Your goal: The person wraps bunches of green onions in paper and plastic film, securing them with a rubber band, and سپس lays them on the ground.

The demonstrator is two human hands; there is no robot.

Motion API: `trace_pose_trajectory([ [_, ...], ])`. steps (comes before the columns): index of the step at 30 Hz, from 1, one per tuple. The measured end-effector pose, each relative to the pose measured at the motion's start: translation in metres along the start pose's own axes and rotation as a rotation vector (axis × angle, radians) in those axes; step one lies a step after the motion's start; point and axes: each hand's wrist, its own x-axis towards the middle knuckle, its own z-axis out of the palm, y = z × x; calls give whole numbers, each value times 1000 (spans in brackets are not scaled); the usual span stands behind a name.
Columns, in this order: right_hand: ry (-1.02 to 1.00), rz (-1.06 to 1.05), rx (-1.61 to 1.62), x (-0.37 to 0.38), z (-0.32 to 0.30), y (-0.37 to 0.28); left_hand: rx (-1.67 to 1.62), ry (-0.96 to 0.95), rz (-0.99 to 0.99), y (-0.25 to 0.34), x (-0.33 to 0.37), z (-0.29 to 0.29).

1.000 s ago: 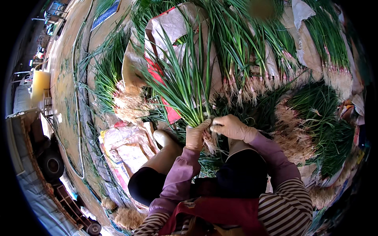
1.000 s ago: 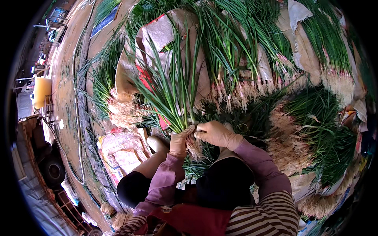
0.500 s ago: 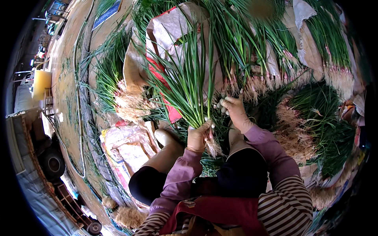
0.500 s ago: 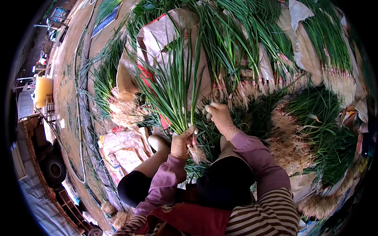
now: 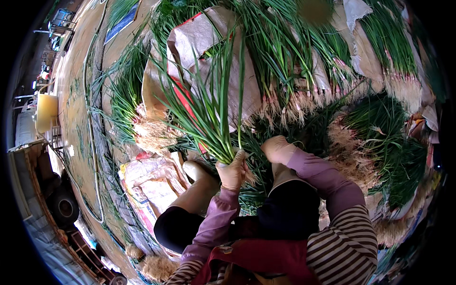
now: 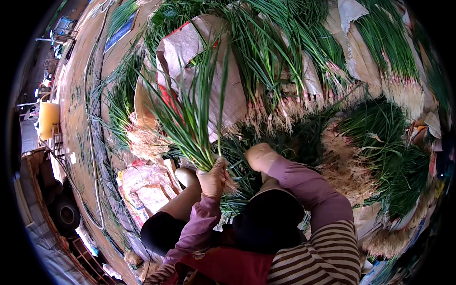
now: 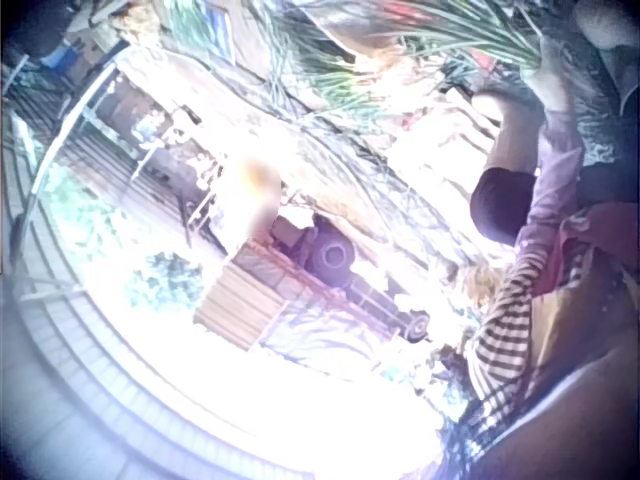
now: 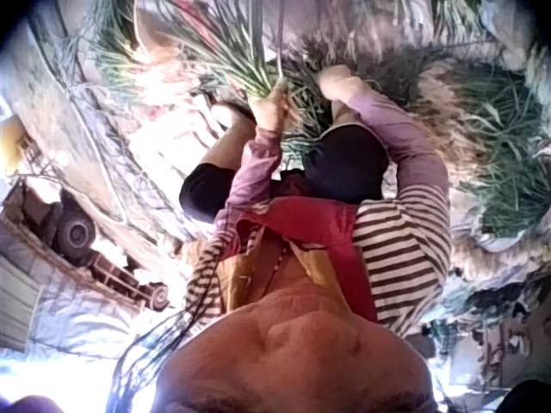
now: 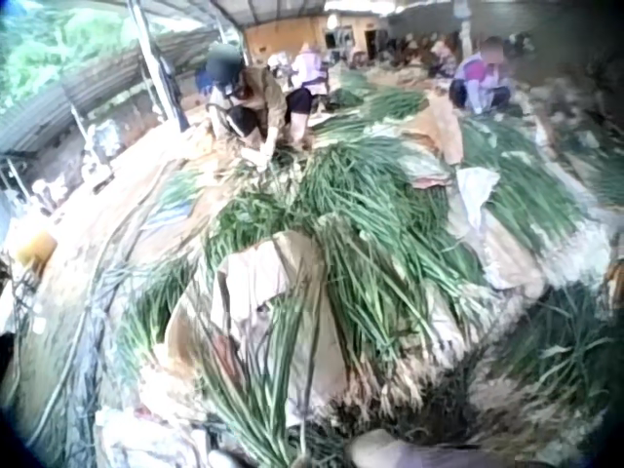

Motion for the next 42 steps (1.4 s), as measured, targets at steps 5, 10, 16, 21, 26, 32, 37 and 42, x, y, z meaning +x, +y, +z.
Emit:
trace_pose_trajectory([
  [5, 829, 357, 559, -2, -51, 33, -192, 53, 3, 7, 14, -9],
  [10, 751, 423, 331, 32, -48, 62, -309, -64, -110, -13, 28, -17],
  [16, 863, 126, 578, 6, -25, 40, -197, -35, -102, 3, 20, -8],
  [21, 1120, 432, 488, 31, -56, 88, -260, 23, -143, 3, 17, -3],
  [26, 837, 611, 4, 74, -85, 114, -166, 25, -165, 2, 17, -5],
  [32, 760, 781, 296, 27, -96, 148, -192, 32, -197, 1, 19, -6],
  [37, 1421, 491, 1096, 7, -58, 192, -179, 26, -189, -2, 16, -9],
  [42, 1115, 611, 748, 11, -52, 154, -173, 46, -191, 0, 17, -5],
])
